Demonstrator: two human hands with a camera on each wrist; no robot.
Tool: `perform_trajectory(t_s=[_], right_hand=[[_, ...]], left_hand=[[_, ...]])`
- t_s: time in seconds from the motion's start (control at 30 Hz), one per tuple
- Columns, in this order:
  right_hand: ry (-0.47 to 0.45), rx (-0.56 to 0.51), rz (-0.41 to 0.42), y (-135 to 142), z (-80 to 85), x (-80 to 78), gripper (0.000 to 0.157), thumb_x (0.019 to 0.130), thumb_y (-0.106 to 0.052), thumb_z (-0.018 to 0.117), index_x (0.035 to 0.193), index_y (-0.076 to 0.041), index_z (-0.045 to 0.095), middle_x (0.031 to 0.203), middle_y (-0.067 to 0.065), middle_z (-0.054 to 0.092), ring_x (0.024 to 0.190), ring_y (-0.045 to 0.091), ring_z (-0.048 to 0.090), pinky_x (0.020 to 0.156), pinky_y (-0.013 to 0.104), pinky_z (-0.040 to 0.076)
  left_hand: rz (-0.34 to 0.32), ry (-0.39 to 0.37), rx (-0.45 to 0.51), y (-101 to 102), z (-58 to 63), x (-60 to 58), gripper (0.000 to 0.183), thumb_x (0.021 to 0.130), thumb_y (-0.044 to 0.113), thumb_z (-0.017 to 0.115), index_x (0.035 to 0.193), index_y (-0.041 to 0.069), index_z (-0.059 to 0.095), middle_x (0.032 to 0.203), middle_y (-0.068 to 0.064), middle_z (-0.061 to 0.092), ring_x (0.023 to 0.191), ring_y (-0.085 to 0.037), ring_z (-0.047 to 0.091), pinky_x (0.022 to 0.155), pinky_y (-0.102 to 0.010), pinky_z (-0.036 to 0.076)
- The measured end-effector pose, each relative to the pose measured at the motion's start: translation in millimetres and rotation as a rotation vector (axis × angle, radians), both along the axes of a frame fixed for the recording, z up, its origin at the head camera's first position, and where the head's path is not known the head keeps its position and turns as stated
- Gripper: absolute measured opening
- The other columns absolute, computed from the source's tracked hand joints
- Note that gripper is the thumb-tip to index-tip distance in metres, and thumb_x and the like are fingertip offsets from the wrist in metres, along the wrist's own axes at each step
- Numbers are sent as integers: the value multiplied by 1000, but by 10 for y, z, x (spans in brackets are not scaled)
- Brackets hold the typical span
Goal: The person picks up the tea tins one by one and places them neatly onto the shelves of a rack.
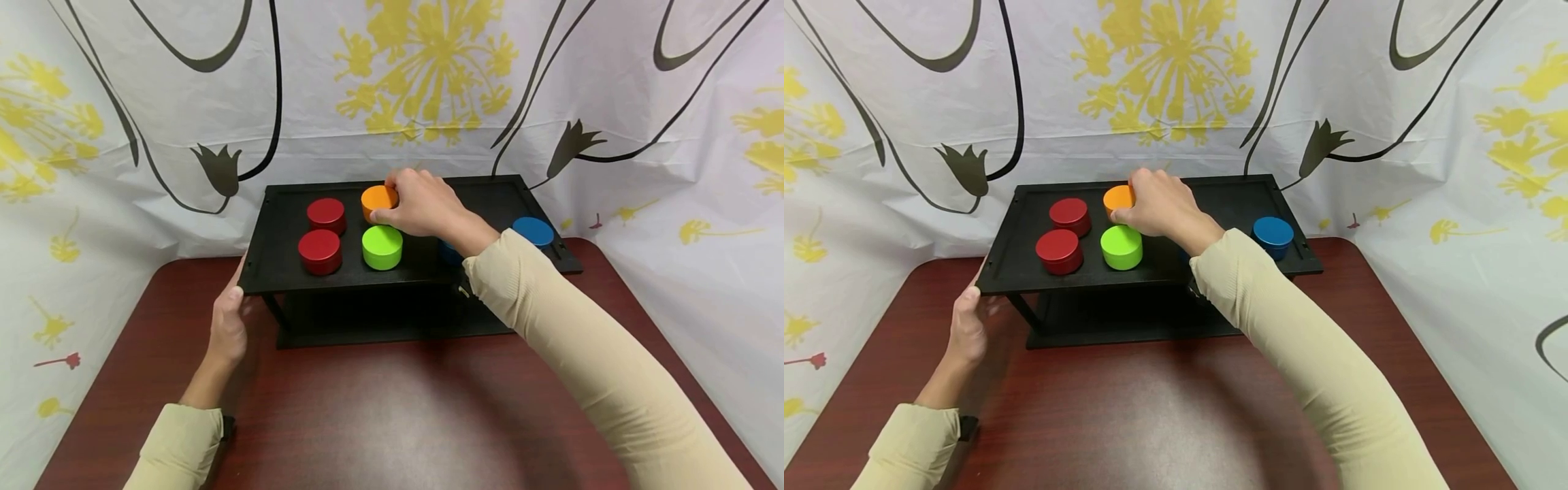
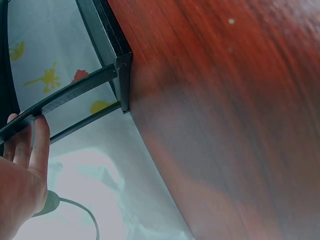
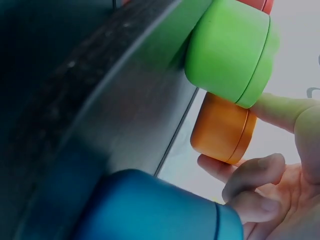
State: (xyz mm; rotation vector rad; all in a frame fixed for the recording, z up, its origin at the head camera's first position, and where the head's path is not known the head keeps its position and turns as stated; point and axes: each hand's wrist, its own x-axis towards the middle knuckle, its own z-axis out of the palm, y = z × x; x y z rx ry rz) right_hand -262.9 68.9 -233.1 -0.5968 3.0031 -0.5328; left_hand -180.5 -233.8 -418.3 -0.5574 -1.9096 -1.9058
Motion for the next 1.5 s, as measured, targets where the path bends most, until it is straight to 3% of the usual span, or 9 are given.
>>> perform_trajectory(t_s=[0.23, 0.47, 0.77, 1.07, 1.2, 1.5], right_hand=[[-19, 18, -8, -30, -11, -24, 33, 91, -42, 67, 95, -10, 61, 87, 8, 57, 73, 24, 52, 64, 33, 39], [-49, 48, -24, -18, -1, -42, 38, 92, -43, 66, 109, -9, 63, 94, 8, 58, 78, 25, 53, 67, 34, 40], [-92, 67, -26, -17, 6, -94, 48, 91, -46, 67, 118, -7, 61, 93, 9, 56, 80, 26, 52, 69, 35, 38], [-136, 92, -33, -4, 21, -122, 65, 90, -46, 69, 139, -6, 55, 114, 9, 57, 97, 27, 53, 83, 40, 43], [-131, 83, -25, 13, 19, -124, 64, 90, -45, 70, 137, -5, 56, 114, 10, 58, 95, 27, 54, 83, 39, 43], [-107, 44, 8, 41, 2, -118, 50, 89, -44, 71, 121, -5, 64, 97, 9, 58, 87, 26, 52, 76, 35, 39]], left_hand=[[14, -17, 3, 10, 3, 9, 54, 104, 29, 26, 154, 16, 40, 158, -7, 37, 128, -16, 51, 92, -22, 46], [-18, 7, -1, 0, 0, -9, 54, 104, 30, 26, 155, 13, 37, 159, -9, 35, 127, -15, 52, 92, -23, 46], [-12, 11, 8, 5, 0, -5, 54, 104, 29, 27, 154, 12, 37, 159, -9, 35, 130, -16, 49, 95, -22, 45], [-27, 20, 12, 8, 4, -16, 55, 104, 30, 27, 155, 11, 36, 159, -10, 34, 132, -17, 48, 97, -22, 44], [-25, 19, 7, 7, 17, -18, 55, 104, 32, 28, 154, 12, 37, 159, -10, 34, 133, -17, 47, 97, -21, 44], [0, -18, 6, -9, -21, -16, 54, 104, 33, 29, 154, 15, 39, 159, -8, 35, 134, -17, 46, 97, -22, 43]])
